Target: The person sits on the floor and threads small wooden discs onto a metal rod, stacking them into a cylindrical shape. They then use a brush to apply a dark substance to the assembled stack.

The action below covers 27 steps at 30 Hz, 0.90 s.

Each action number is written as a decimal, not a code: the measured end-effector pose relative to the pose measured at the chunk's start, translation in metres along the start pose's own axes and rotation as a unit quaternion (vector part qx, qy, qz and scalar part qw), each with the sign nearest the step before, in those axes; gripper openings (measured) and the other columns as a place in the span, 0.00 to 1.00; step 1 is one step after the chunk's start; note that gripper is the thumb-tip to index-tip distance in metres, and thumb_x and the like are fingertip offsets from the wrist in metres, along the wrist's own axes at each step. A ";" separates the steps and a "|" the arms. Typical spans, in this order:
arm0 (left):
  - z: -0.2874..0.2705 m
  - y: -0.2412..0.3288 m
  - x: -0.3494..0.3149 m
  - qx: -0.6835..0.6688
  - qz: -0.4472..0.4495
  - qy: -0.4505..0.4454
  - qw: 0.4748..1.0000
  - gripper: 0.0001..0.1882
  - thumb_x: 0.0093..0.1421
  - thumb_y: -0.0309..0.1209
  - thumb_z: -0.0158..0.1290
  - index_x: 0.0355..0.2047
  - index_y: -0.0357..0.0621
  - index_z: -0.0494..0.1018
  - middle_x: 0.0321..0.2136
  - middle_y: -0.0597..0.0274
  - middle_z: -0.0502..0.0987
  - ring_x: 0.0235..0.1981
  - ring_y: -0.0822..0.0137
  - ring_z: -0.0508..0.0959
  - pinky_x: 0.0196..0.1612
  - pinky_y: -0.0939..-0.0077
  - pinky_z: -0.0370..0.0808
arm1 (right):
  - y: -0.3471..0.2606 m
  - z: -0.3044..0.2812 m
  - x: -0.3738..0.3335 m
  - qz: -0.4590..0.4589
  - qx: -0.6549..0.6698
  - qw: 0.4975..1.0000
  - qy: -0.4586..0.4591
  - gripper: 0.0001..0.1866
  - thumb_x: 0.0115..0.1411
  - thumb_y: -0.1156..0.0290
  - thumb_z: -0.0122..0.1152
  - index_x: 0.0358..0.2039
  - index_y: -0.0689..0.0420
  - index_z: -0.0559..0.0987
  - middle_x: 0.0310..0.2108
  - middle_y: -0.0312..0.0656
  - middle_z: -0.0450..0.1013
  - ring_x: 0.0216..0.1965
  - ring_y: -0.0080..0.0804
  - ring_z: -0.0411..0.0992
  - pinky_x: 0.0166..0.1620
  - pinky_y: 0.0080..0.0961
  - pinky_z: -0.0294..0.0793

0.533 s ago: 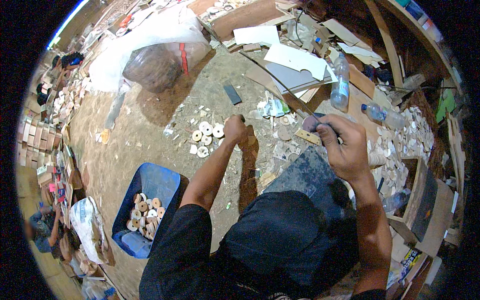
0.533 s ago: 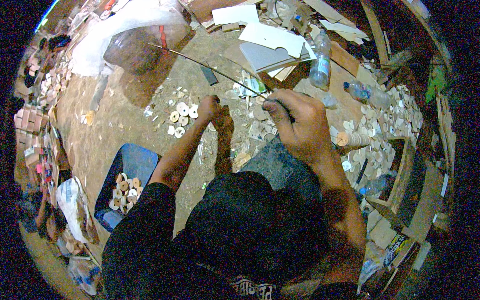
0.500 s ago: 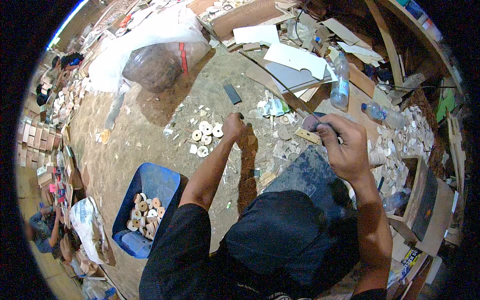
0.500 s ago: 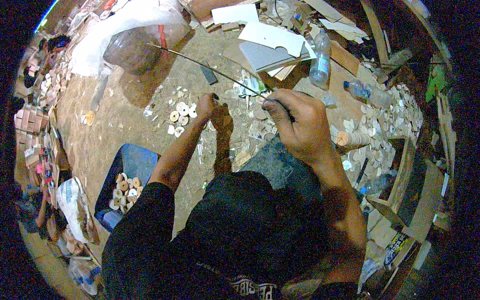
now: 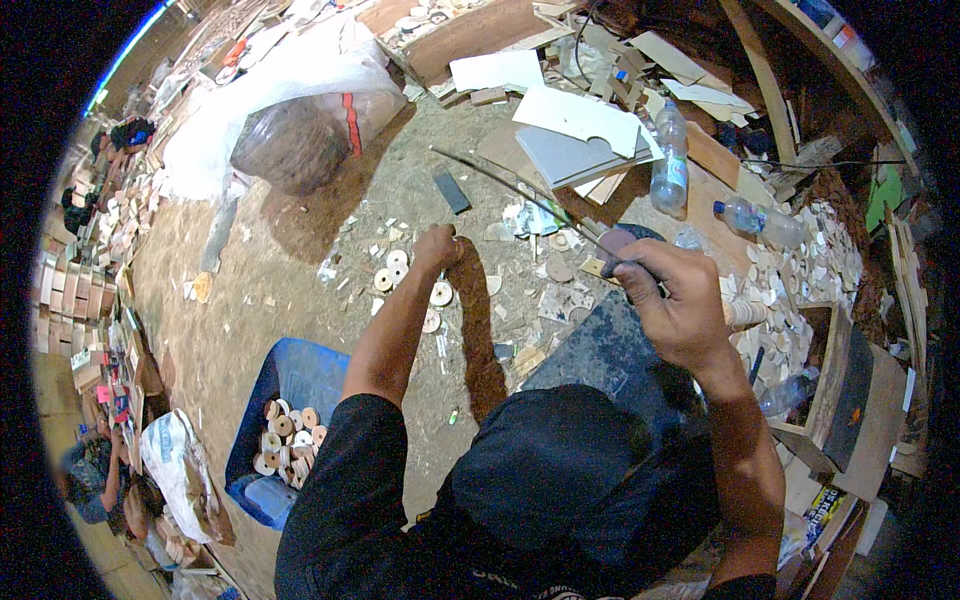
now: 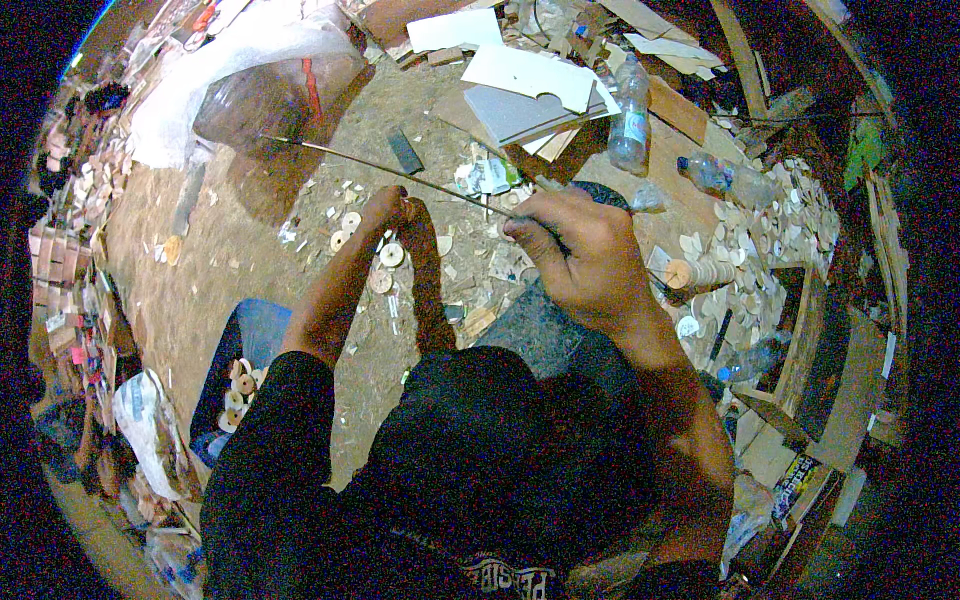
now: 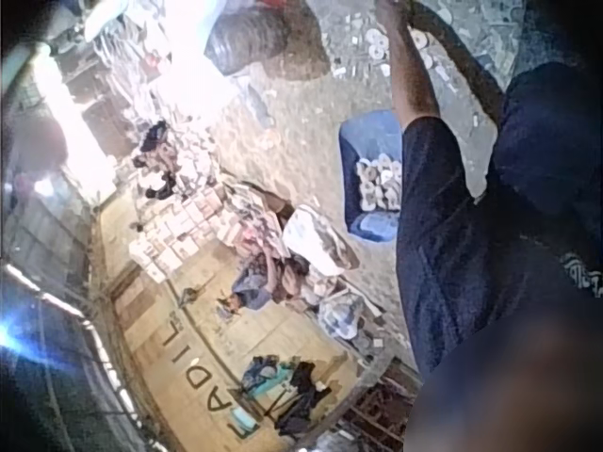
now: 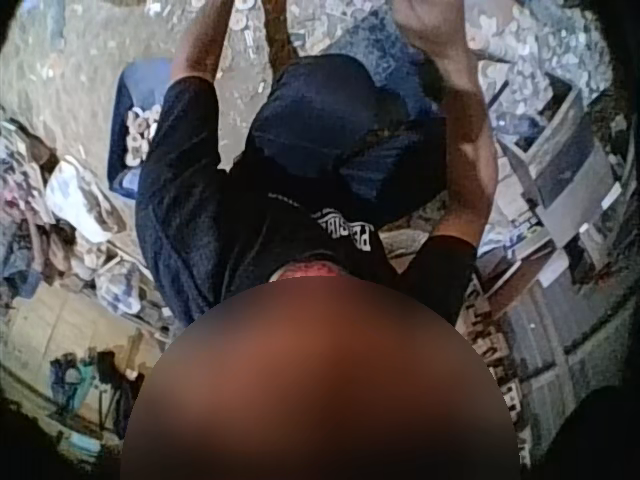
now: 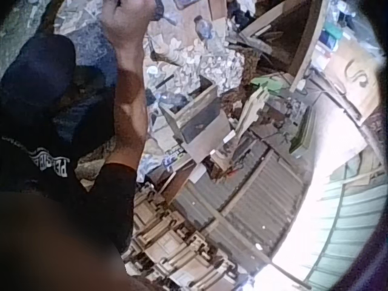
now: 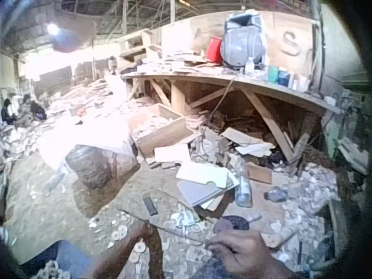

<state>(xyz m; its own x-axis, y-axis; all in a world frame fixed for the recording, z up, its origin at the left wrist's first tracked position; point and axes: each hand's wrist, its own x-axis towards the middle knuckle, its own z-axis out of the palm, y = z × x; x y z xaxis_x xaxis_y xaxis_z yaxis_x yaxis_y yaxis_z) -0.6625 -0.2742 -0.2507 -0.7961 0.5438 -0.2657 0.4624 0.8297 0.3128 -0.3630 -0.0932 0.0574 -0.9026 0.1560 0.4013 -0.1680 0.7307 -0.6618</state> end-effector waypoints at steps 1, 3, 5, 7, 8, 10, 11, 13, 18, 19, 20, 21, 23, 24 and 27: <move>-0.001 0.001 0.002 0.010 -0.005 -0.020 1.000 0.23 0.49 0.41 0.54 0.47 0.49 0.74 0.45 0.42 0.74 0.45 0.44 0.76 0.45 0.54 0.75 | 0.000 0.001 0.000 0.000 0.002 1.000 -0.002 0.06 0.56 0.71 0.61 0.29 0.61 0.79 0.25 0.47 0.75 0.27 0.43 0.74 0.31 0.33 0.71; 0.001 0.004 0.004 0.027 -0.010 -0.026 0.999 0.23 0.48 0.41 0.56 0.45 0.48 0.75 0.44 0.42 0.74 0.45 0.44 0.76 0.45 0.53 0.75 | 0.001 0.001 0.001 -0.008 -0.003 1.000 -0.002 0.07 0.57 0.71 0.60 0.29 0.62 0.78 0.25 0.47 0.75 0.26 0.42 0.74 0.31 0.31 0.71; 0.010 0.007 0.004 0.037 -0.006 0.010 0.999 0.22 0.47 0.41 0.57 0.43 0.47 0.75 0.44 0.41 0.73 0.46 0.41 0.75 0.44 0.51 0.75 | 0.002 0.001 0.002 -0.026 -0.015 1.000 0.000 0.08 0.59 0.71 0.57 0.28 0.64 0.77 0.24 0.46 0.74 0.25 0.38 0.74 0.30 0.28 0.71; 0.023 0.006 0.005 -0.003 -0.012 0.064 0.998 0.23 0.48 0.40 0.57 0.45 0.47 0.74 0.44 0.40 0.72 0.46 0.38 0.74 0.44 0.49 0.74 | 0.002 0.000 0.002 -0.023 -0.016 1.000 -0.011 0.07 0.58 0.73 0.57 0.28 0.64 0.77 0.24 0.46 0.74 0.25 0.39 0.74 0.30 0.28 0.71; 0.030 0.004 0.006 -0.021 -0.013 0.093 0.995 0.24 0.48 0.40 0.57 0.46 0.47 0.73 0.45 0.40 0.71 0.45 0.36 0.73 0.43 0.48 0.74 | 0.002 0.000 0.002 -0.021 -0.017 1.000 -0.015 0.07 0.58 0.74 0.57 0.28 0.64 0.77 0.24 0.46 0.75 0.25 0.39 0.74 0.31 0.29 0.71; 0.041 -0.001 0.014 0.007 0.008 0.089 0.996 0.26 0.48 0.40 0.57 0.49 0.48 0.71 0.47 0.39 0.69 0.46 0.33 0.72 0.44 0.47 0.74 | 0.003 0.001 0.003 -0.020 -0.013 1.000 -0.015 0.06 0.57 0.75 0.58 0.28 0.65 0.77 0.25 0.47 0.75 0.26 0.39 0.75 0.31 0.29 0.72; 0.045 -0.004 0.017 0.023 0.018 0.087 0.996 0.27 0.48 0.40 0.57 0.50 0.48 0.69 0.49 0.38 0.68 0.46 0.31 0.71 0.44 0.46 0.74 | 0.004 0.002 0.003 -0.021 -0.009 1.000 -0.015 0.05 0.57 0.75 0.58 0.28 0.65 0.77 0.25 0.47 0.75 0.27 0.40 0.75 0.32 0.29 0.72; 0.049 -0.010 0.024 0.035 0.018 0.092 0.995 0.28 0.50 0.38 0.56 0.53 0.48 0.67 0.48 0.38 0.69 0.46 0.33 0.72 0.45 0.47 0.73 | 0.005 0.005 0.004 -0.028 0.002 1.000 -0.003 0.07 0.56 0.71 0.60 0.29 0.62 0.77 0.25 0.47 0.75 0.27 0.43 0.74 0.32 0.34 0.70; 0.033 -0.018 0.030 -0.067 -0.006 0.008 0.998 0.22 0.50 0.33 0.51 0.47 0.44 0.71 0.41 0.39 0.74 0.44 0.39 0.75 0.45 0.52 0.74 | 0.009 0.005 0.003 -0.027 0.001 1.000 -0.004 0.08 0.55 0.69 0.62 0.30 0.60 0.78 0.26 0.47 0.75 0.27 0.46 0.73 0.31 0.36 0.69; 0.029 -0.017 0.030 -0.036 0.011 -0.013 0.999 0.20 0.50 0.32 0.51 0.45 0.44 0.73 0.39 0.39 0.75 0.43 0.41 0.76 0.44 0.53 0.75 | 0.009 0.005 0.003 -0.027 0.001 1.000 -0.007 0.08 0.55 0.68 0.62 0.30 0.60 0.78 0.26 0.48 0.75 0.27 0.47 0.73 0.31 0.36 0.69; 0.026 -0.015 0.030 -0.004 0.031 -0.020 0.999 0.19 0.49 0.31 0.50 0.43 0.43 0.74 0.37 0.40 0.76 0.42 0.42 0.77 0.44 0.54 0.75 | 0.009 0.004 0.003 -0.028 0.001 1.000 -0.010 0.08 0.55 0.68 0.62 0.30 0.60 0.78 0.26 0.48 0.75 0.27 0.47 0.73 0.31 0.37 0.69; 0.025 -0.012 0.029 -0.005 0.028 -0.007 1.000 0.16 0.48 0.30 0.50 0.38 0.42 0.77 0.36 0.39 0.77 0.38 0.43 0.78 0.41 0.55 0.76 | 0.009 0.004 0.003 -0.030 0.003 1.000 -0.005 0.08 0.55 0.68 0.62 0.30 0.60 0.78 0.26 0.48 0.75 0.27 0.47 0.73 0.31 0.37 0.69; 0.028 -0.006 0.026 -0.027 0.018 0.026 0.999 0.15 0.48 0.31 0.51 0.37 0.42 0.76 0.36 0.40 0.76 0.37 0.42 0.78 0.40 0.54 0.76 | 0.009 0.005 0.003 -0.033 0.007 0.999 0.004 0.08 0.55 0.68 0.62 0.30 0.60 0.78 0.26 0.48 0.74 0.27 0.47 0.73 0.31 0.37 0.69; 0.030 -0.003 0.024 -0.037 0.012 0.044 0.998 0.15 0.48 0.31 0.52 0.37 0.41 0.76 0.36 0.40 0.76 0.37 0.42 0.78 0.40 0.53 0.76 | 0.009 0.005 0.003 -0.033 0.004 0.999 0.003 0.08 0.55 0.68 0.62 0.29 0.60 0.78 0.26 0.48 0.74 0.27 0.47 0.73 0.31 0.37 0.69; 0.040 0.004 0.013 -0.035 -0.058 0.115 0.991 0.13 0.50 0.32 0.53 0.35 0.40 0.74 0.34 0.40 0.74 0.37 0.40 0.77 0.39 0.50 0.75 | 0.008 0.006 0.003 -0.033 0.000 0.999 -0.005 0.08 0.55 0.68 0.62 0.29 0.60 0.78 0.26 0.47 0.74 0.27 0.47 0.73 0.31 0.37 0.69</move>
<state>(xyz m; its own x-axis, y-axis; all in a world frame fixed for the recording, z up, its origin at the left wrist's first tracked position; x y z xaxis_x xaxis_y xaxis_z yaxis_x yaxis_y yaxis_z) -0.6548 -0.2587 -0.2896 -0.9140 0.3951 -0.0921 0.3399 0.8698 0.3575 -0.3693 -0.0904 0.0494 -0.8933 0.1018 0.4378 -0.2270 0.7384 -0.6350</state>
